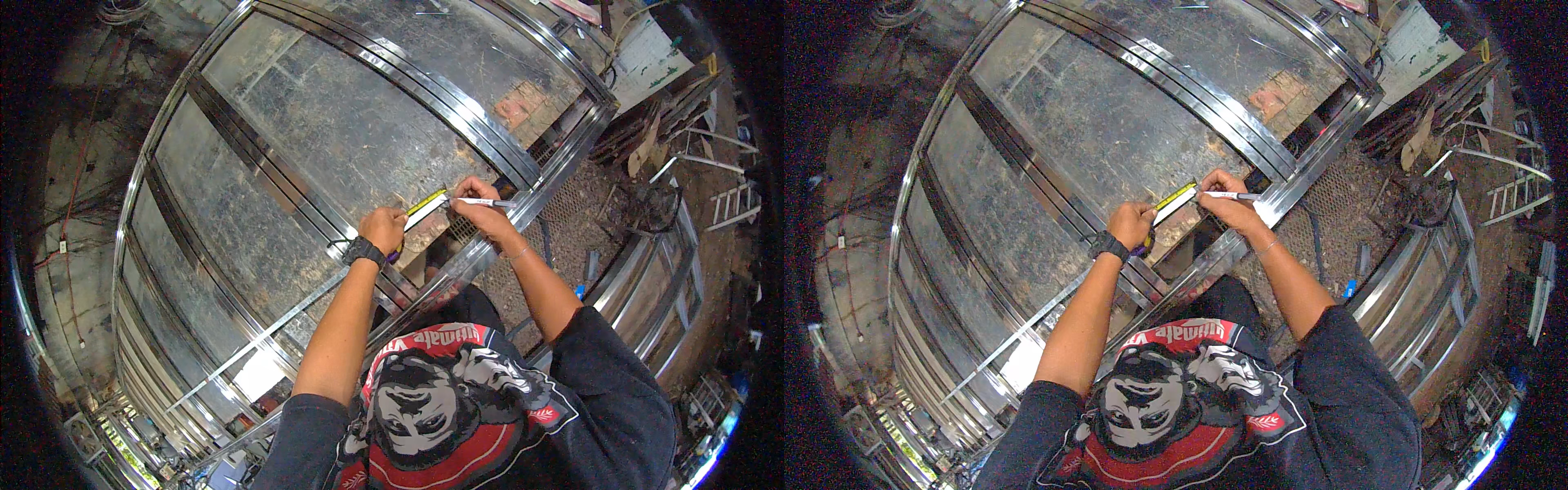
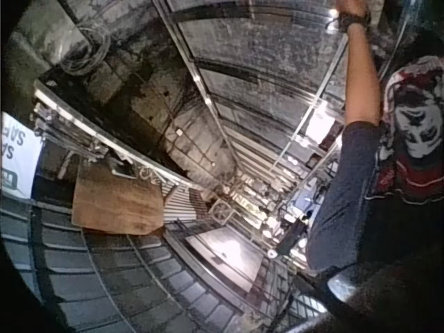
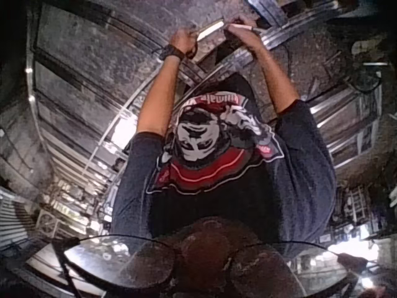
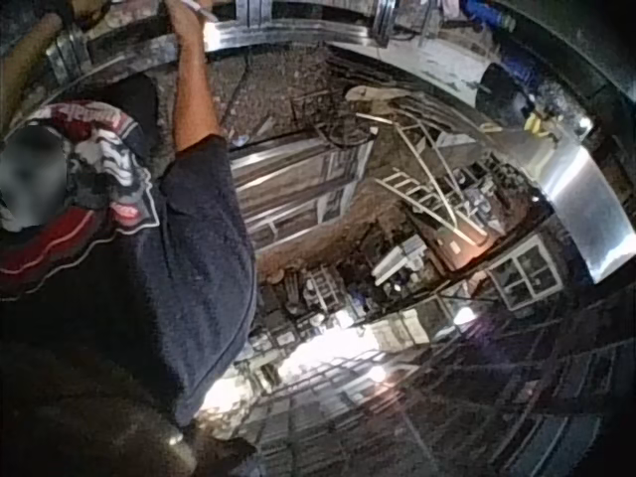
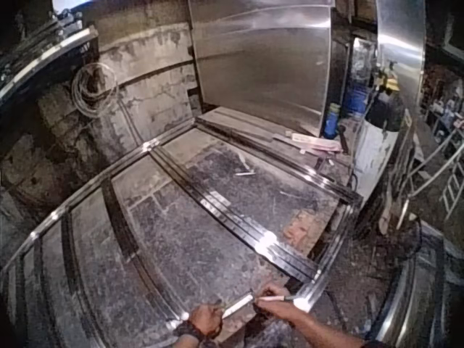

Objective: The person measures a metal frame with a tape measure and marks it with a marker. They reposition the tape measure multiple times to take several measurements along the frame's length.

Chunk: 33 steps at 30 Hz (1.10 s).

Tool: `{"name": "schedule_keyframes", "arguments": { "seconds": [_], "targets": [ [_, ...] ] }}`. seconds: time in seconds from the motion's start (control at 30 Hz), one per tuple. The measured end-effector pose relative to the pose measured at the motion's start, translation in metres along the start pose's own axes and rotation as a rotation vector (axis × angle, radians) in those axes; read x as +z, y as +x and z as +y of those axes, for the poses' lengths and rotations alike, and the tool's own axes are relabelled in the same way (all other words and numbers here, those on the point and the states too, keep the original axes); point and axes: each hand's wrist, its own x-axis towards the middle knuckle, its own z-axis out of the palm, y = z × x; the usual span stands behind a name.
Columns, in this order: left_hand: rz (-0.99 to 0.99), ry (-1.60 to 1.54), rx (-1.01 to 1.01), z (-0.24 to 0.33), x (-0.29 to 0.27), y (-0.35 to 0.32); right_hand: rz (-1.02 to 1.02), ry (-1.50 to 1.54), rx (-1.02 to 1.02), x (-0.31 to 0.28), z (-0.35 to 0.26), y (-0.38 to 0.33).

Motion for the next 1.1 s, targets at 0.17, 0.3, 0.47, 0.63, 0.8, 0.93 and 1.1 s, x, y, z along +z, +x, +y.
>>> {"name": "schedule_keyframes", "arguments": {
  "seconds": [0.17, 0.3, 0.47, 0.63, 0.8, 0.93, 1.1],
  "targets": [
    [-0.015, 0.034, 0.021, 0.002, -0.003, 0.0, -0.072, -0.249, -0.1, 0.009, -0.008, 0.009],
    [-0.036, 0.014, -0.04, 0.008, -0.005, -0.001, -0.104, -0.284, -0.093, 0.014, -0.013, 0.013],
    [-0.027, 0.054, -0.029, 0.011, -0.005, -0.003, -0.118, -0.316, -0.131, 0.015, -0.008, 0.014],
    [-0.032, 0.053, -0.051, 0.015, -0.008, -0.004, -0.133, -0.341, -0.164, 0.015, -0.008, 0.013],
    [-0.054, 0.051, -0.067, 0.016, -0.009, -0.003, -0.137, -0.367, -0.169, 0.016, -0.007, 0.013],
    [-0.035, 0.058, -0.05, 0.013, -0.007, -0.003, -0.142, -0.364, -0.088, 0.015, -0.008, 0.014],
    [-0.005, 0.071, -0.003, 0.011, -0.006, -0.003, 0.006, -0.19, -0.047, 0.005, 0.005, 0.016]
  ]
}}
